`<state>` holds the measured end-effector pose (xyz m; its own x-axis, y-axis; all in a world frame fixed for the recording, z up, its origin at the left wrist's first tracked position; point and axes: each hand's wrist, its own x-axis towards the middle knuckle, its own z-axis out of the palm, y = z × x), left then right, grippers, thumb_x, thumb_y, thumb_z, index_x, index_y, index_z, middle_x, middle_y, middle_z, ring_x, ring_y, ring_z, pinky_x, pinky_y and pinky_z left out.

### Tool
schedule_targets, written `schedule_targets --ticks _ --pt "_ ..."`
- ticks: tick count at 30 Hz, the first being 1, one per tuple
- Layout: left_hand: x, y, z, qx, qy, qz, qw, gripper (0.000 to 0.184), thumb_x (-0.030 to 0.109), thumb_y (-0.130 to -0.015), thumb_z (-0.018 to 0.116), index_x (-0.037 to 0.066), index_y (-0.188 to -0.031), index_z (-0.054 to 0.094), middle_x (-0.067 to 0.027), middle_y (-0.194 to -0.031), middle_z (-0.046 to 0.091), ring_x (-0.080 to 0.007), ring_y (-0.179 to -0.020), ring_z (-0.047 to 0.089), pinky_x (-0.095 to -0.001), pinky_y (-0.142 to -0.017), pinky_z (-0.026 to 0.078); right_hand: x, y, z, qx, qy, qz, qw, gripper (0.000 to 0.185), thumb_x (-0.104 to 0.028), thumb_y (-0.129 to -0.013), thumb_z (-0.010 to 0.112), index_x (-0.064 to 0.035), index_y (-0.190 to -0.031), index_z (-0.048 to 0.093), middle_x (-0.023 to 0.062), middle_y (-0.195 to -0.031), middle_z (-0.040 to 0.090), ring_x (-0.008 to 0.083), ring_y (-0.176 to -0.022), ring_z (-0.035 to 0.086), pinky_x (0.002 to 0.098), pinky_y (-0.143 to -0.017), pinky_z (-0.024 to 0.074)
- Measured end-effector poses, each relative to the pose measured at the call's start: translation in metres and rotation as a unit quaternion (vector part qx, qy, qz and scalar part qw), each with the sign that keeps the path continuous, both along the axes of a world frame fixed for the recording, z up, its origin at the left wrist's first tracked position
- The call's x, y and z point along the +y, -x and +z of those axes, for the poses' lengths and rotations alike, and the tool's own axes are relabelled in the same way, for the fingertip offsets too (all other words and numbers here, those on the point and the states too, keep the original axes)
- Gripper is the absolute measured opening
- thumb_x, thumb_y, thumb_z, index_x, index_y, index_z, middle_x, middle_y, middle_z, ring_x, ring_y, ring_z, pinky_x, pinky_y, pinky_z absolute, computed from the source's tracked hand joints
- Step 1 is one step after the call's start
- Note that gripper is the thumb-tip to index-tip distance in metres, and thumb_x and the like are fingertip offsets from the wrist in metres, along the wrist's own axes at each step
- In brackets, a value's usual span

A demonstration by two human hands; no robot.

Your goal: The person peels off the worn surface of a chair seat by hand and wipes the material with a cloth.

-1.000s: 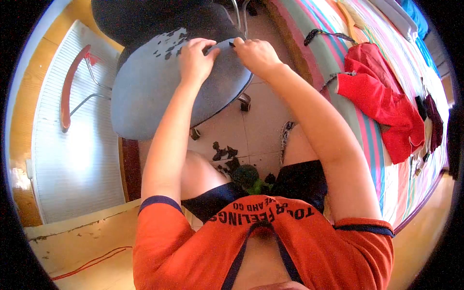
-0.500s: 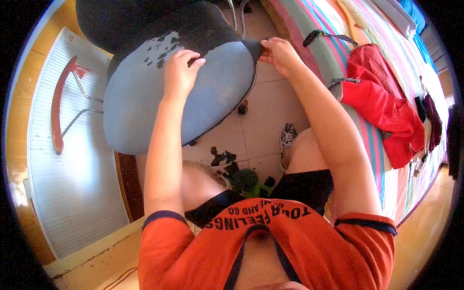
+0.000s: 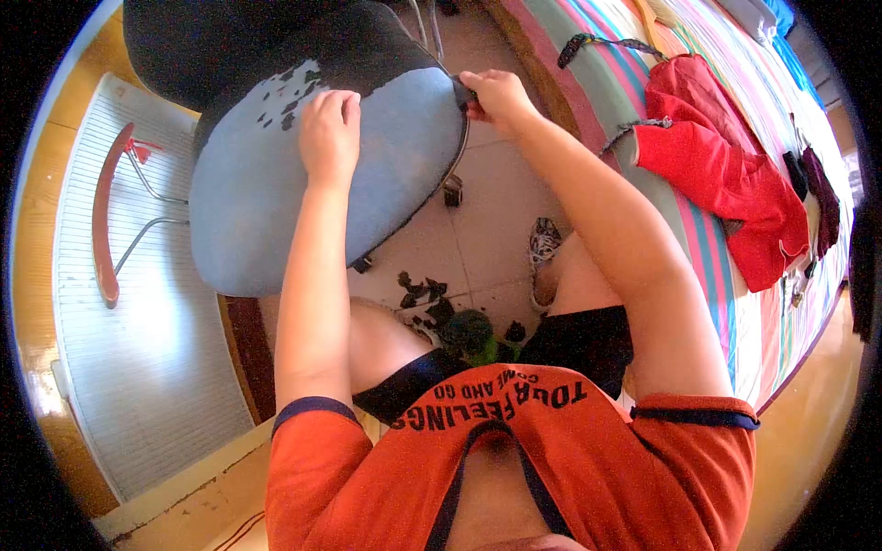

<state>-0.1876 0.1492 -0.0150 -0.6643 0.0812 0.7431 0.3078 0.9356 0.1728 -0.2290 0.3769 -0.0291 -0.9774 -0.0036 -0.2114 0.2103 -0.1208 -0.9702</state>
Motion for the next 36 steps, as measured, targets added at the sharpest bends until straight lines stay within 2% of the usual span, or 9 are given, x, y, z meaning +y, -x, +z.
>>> schedule_targets --ticks 6,9,11,13,16,20,22,30,36 --pt "0.007 -0.003 0.002 -0.004 0.001 0.039 0.999 0.017 0.025 -0.087 0.058 0.009 -0.089 0.065 -0.0072 -0.093 0.064 -0.0278 -0.093 0.058 -0.0367 -0.081 0.046 0.021 -0.042 -0.053 -0.124 -0.01 0.088 0.988 0.017 -0.018 -0.091 0.056 -0.0023 -0.084 0.057 0.0072 -0.061 0.052 0.016 -0.054 0.054 0.0323 -0.056 0.0503" --pt "0.01 0.0 0.006 -0.015 -0.002 0.055 0.998 0.018 0.026 -0.087 0.058 0.009 -0.088 0.065 -0.0068 -0.093 0.064 -0.0277 -0.093 0.057 -0.0369 -0.081 0.046 0.032 -0.111 -0.052 0.132 -0.395 0.467 0.78 0.046 -0.041 -0.092 0.048 -0.0024 -0.073 0.064 0.0182 -0.077 0.065 0.0263 -0.061 0.064 0.0422 -0.055 0.0502" --pt "0.01 0.004 0.006 -0.02 -0.016 0.034 0.999 0.019 0.026 -0.084 0.061 0.008 -0.087 0.066 -0.0076 -0.093 0.064 -0.0277 -0.093 0.058 -0.0367 -0.081 0.046 0.019 -0.137 -0.024 -0.02 -0.324 0.47 0.821 0.054 -0.049 -0.091 0.045 -0.0041 -0.071 0.066 0.0185 -0.078 0.066 0.0289 -0.064 0.065 0.0443 -0.058 0.0499" --pt "0.007 0.008 0.006 -0.012 -0.024 0.007 1.0 0.019 0.025 -0.082 0.063 0.007 -0.086 0.067 -0.0082 -0.093 0.065 -0.0278 -0.093 0.059 -0.0364 -0.082 0.046 0.007 -0.137 -0.022 0.154 -0.52 0.474 0.694 0.061 -0.059 -0.088 0.044 -0.0039 -0.076 0.068 0.0201 -0.076 0.065 0.0319 -0.067 0.066 0.044 -0.062 0.0511" --pt "0.005 0.01 0.007 0.0 -0.029 -0.027 0.999 0.017 0.021 -0.078 0.067 0.005 -0.084 0.067 -0.0093 -0.092 0.066 -0.0282 -0.088 0.061 -0.0363 -0.08 0.047 -0.006 -0.112 0.013 0.209 -0.472 0.532 0.672 0.059 -0.06 -0.085 0.049 -0.0049 -0.081 0.068 0.0197 -0.077 0.065 0.0343 -0.072 0.065 0.0445 -0.069 0.0512" --pt "0.006 0.014 0.017 -0.043 -0.06 0.009 0.997 0.009 0.017 -0.081 0.061 0.009 -0.08 0.066 -0.0078 -0.086 0.065 -0.0294 -0.085 0.059 -0.04 -0.073 0.047 -0.029 -0.053 0.071 0.279 -0.451 0.232 0.816 0.039 -0.046 -0.083 0.058 -0.0085 -0.082 0.068 0.0155 -0.086 0.066 0.0353 -0.086 0.062 0.0444 -0.08 0.0479" --pt "0.004 0.017 0.024 -0.038 -0.054 0.028 0.997 0.009 0.018 -0.081 0.061 0.01 -0.081 0.065 -0.007 -0.084 0.065 -0.0287 -0.083 0.06 -0.0405 -0.07 0.047 -0.046 -0.005 0.049 0.539 -0.351 0.045 0.764 0.023 -0.033 -0.079 0.063 -0.0131 -0.089 0.069 0.0107 -0.096 0.065 0.0322 -0.094 0.059 0.0415 -0.083 0.046" --pt "-0.009 0.039 0.025 -0.027 -0.053 0.043 0.997 0.011 0.017 -0.083 0.061 0.011 -0.09 0.067 -0.0093 -0.086 0.066 -0.0292 -0.079 0.064 -0.0373 -0.068 0.049 -0.105 0.048 0.031 0.516 -0.422 0.066 0.742 0.013 -0.019 -0.077 0.063 -0.0119 -0.087 0.067 0.0088 -0.096 0.064 0.0317 -0.097 0.057 0.0425 -0.082 0.0448" --pt "-0.041 0.021 0.044 -0.066 -0.324 -0.043 0.943 0.023 0.019 -0.089 0.059 0.005 -0.106 0.065 -0.0057 -0.084 0.069 -0.0106 -0.07 0.062 -0.0257 -0.063 0.049 -0.096 0.056 0.04 0.381 -0.204 -0.083 0.898 0.017 -0.018 -0.078 0.067 -0.0029 -0.085 0.067 0.0156 -0.082 0.067 0.0288 -0.076 0.065 0.0382 -0.07 0.0496"
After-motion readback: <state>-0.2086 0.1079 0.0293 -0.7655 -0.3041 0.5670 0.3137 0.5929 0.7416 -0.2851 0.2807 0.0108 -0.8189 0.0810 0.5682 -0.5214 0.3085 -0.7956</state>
